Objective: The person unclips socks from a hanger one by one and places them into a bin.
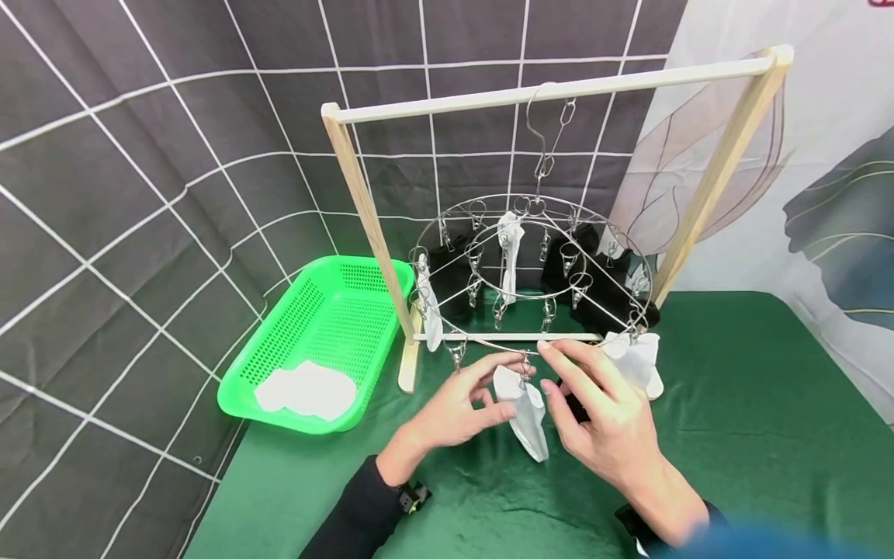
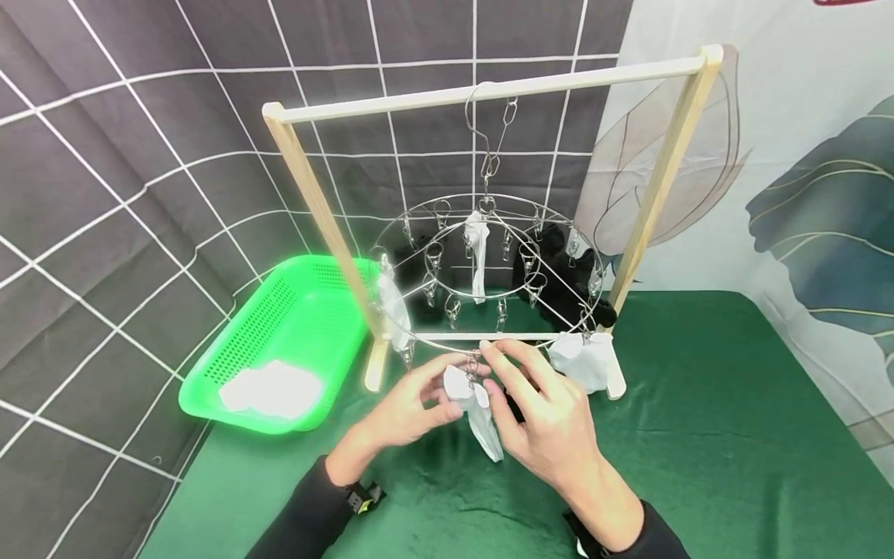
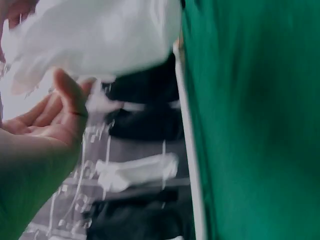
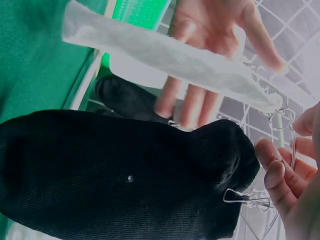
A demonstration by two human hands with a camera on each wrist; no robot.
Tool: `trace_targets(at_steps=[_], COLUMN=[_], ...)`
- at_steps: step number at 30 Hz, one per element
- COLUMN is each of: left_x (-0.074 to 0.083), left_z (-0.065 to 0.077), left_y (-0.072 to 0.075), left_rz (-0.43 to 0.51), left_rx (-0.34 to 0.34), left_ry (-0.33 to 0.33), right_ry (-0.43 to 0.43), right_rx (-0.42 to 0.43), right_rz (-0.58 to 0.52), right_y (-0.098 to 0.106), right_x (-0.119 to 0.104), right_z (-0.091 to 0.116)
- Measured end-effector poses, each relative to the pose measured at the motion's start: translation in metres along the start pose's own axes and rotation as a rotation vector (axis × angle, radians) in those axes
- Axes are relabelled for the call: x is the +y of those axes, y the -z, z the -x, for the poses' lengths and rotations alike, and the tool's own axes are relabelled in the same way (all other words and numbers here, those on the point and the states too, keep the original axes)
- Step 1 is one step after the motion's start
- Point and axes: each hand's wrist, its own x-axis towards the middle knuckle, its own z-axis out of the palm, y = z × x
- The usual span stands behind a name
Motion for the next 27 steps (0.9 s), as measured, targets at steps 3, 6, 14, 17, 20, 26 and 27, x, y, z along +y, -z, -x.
trace_targets(at_steps=[3, 6, 14, 17, 20, 26, 27], left_x=[0.000, -0.002, -0.002, -0.001, 0.001, 0.008, 0.010], left_z=[-0.001, -0.001, 0.001, 0.001, 0.002, 0.003, 0.003], left_y=[-0.009, -0.015, -0.019, -0.019, -0.020, -0.027, -0.028], left_rz=[0.154, 0.217, 0.228, 0.232, 0.231, 0.216, 0.215], left_rx=[0.025, 0.093, 0.172, 0.176, 0.187, 0.183, 0.178], left_ry=[0.025, 0.023, -0.013, -0.016, -0.010, 0.022, 0.025], right_ry=[-0.004, -0.011, -0.013, -0.012, -0.032, -0.075, -0.087], right_rx=[-0.003, -0.008, 0.001, 0.055, 0.143, 0.124, 0.091], right_rz=[-0.015, -0.012, -0.010, -0.019, -0.035, -0.106, -0.122], right_y=[-0.002, -0.002, -0.002, -0.002, -0.004, -0.006, -0.006], right_x=[0.000, 0.001, 0.002, 0.001, -0.001, -0.007, -0.007], right_z=[0.001, 0.003, 0.003, 0.001, 0.001, 0.002, 0.003])
